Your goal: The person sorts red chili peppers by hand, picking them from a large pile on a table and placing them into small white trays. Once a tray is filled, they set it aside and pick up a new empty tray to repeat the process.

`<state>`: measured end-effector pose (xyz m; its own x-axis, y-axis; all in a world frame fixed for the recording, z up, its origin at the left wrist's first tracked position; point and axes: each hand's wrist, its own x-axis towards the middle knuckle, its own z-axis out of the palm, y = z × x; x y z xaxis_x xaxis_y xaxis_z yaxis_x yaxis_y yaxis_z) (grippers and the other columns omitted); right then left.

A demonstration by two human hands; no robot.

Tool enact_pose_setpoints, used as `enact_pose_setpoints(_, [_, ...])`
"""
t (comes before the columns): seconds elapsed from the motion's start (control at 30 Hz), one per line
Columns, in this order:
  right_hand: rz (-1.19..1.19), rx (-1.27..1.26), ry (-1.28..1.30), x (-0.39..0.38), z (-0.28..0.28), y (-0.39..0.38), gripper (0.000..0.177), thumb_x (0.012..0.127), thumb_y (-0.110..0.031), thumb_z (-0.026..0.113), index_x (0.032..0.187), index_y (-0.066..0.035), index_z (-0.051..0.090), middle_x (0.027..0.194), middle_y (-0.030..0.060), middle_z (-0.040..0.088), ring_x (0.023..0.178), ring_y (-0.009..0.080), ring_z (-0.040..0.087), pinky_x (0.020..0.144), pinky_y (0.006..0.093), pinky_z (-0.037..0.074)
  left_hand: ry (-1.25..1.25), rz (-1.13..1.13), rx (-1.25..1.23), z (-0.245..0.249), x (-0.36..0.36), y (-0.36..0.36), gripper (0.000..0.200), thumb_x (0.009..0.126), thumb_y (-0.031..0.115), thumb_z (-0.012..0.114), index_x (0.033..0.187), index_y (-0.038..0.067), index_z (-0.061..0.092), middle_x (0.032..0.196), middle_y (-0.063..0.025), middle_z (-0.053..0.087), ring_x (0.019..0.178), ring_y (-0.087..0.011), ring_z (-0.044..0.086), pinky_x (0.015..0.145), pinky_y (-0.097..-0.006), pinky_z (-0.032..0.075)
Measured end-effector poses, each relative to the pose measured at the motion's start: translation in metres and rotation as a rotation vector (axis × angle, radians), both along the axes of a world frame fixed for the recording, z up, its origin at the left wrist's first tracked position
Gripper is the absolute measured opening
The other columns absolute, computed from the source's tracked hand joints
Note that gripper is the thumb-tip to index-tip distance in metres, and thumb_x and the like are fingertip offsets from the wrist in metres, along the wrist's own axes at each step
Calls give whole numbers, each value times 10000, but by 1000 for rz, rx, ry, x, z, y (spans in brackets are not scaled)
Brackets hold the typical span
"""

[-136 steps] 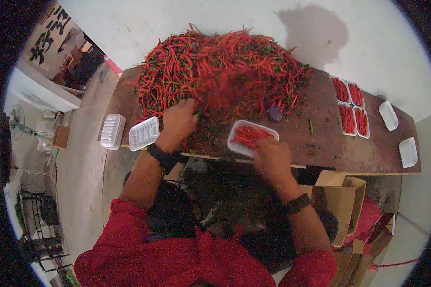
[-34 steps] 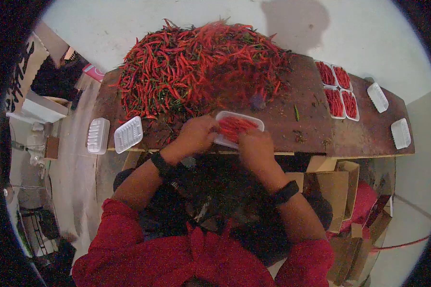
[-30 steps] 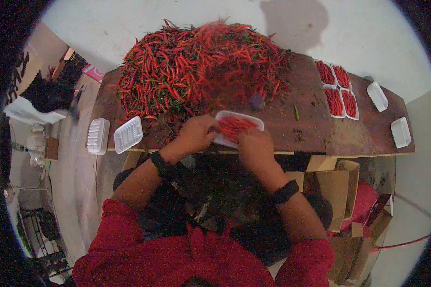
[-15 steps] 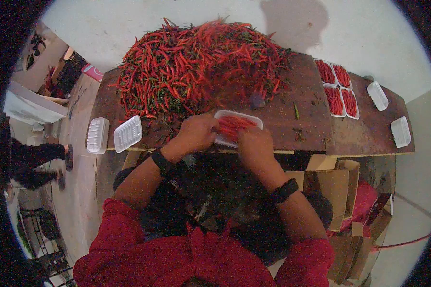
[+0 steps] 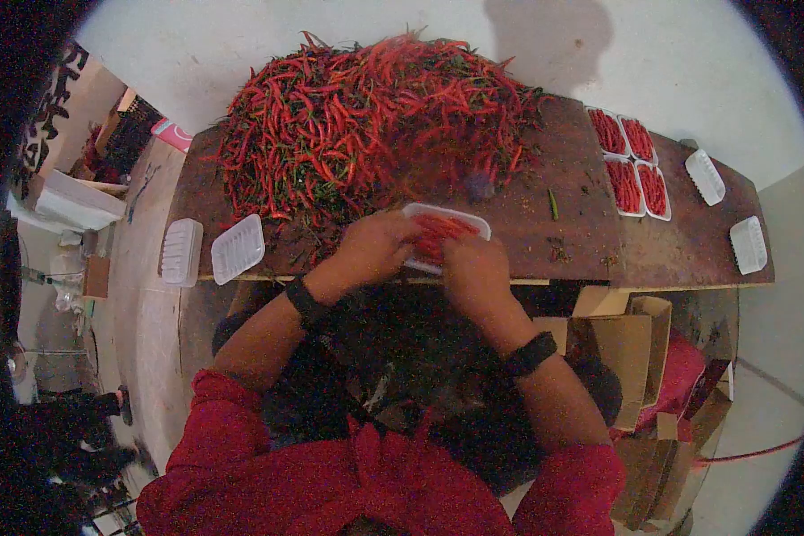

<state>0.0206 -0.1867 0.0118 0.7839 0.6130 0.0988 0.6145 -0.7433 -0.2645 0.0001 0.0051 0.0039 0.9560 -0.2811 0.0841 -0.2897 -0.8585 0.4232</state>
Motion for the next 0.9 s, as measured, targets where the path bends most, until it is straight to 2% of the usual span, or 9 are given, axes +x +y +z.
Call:
enact_pose_setpoints(0.23, [13,-16,-21,0,-4,1,124,705,-130,629,805,-60,608,802,136,606,809,326,596,714,432,431,-67,-39,-34,-7,0,-1,194,770,205,605,942,116,624,929,-93,608,875,-312,592,731,-423,499])
enact_pose_setpoints(0.3, [33,-3,-75,0,-3,2,135,739,-115,528,780,-68,647,772,147,641,761,319,628,681,463,466,-45,-40,6,-7,1,-1,199,766,210,615,942,118,625,952,-88,613,888,-309,595,737,-420,501])
enact_pose_setpoints(0.33, [32,-3,-74,1,-4,2,135,739,-115,528,780,-68,647,772,147,641,761,319,628,681,463,466,-45,-40,7,-8,1,-1,199,766,210,615,942,118,625,952,-88,613,888,-309,595,737,-420,501])
enact_pose_setpoints(0.4, [27,17,-58,2,-7,2,135,738,-110,531,788,-68,650,775,151,641,767,319,630,684,465,468,-187,-31,-96,-13,1,-3,81,713,148,616,776,101,595,825,-90,585,786,-316,595,654,-434,481])
enact_pose_setpoints(0.53, [14,-43,4,4,-8,3,127,704,-137,633,805,-63,612,822,140,611,810,327,601,708,438,436,-190,-19,-100,-12,3,-5,80,709,136,608,779,98,597,796,-101,592,773,-327,597,645,-445,477])
enact_pose_setpoints(0.6, [-2,32,9,2,-8,3,126,702,-135,631,805,-65,613,827,136,610,808,324,600,709,446,438,24,26,-18,-6,2,-6,177,734,147,578,891,97,641,879,-140,640,841,-358,608,729,-460,494])
enact_pose_setpoints(0.63, [7,37,7,2,-7,4,126,702,-135,631,805,-65,613,827,136,610,808,324,600,709,446,438,21,35,-13,-6,1,-6,177,734,147,578,891,97,641,879,-140,640,841,-358,608,729,-460,494])
enact_pose_setpoints(0.7, [10,50,17,1,0,5,128,696,-126,628,807,-65,615,829,136,610,802,328,596,710,454,444,-53,23,-13,-7,0,-7,68,714,131,582,763,83,583,773,-132,604,771,-344,599,645,-467,470])
enact_pose_setpoints(0.9, [-24,-3,1,3,-6,5,106,692,-123,633,783,-70,623,809,133,609,793,332,592,711,438,451,-48,34,22,-2,-1,-6,86,737,155,557,779,83,581,789,-136,611,767,-350,598,658,-472,471])
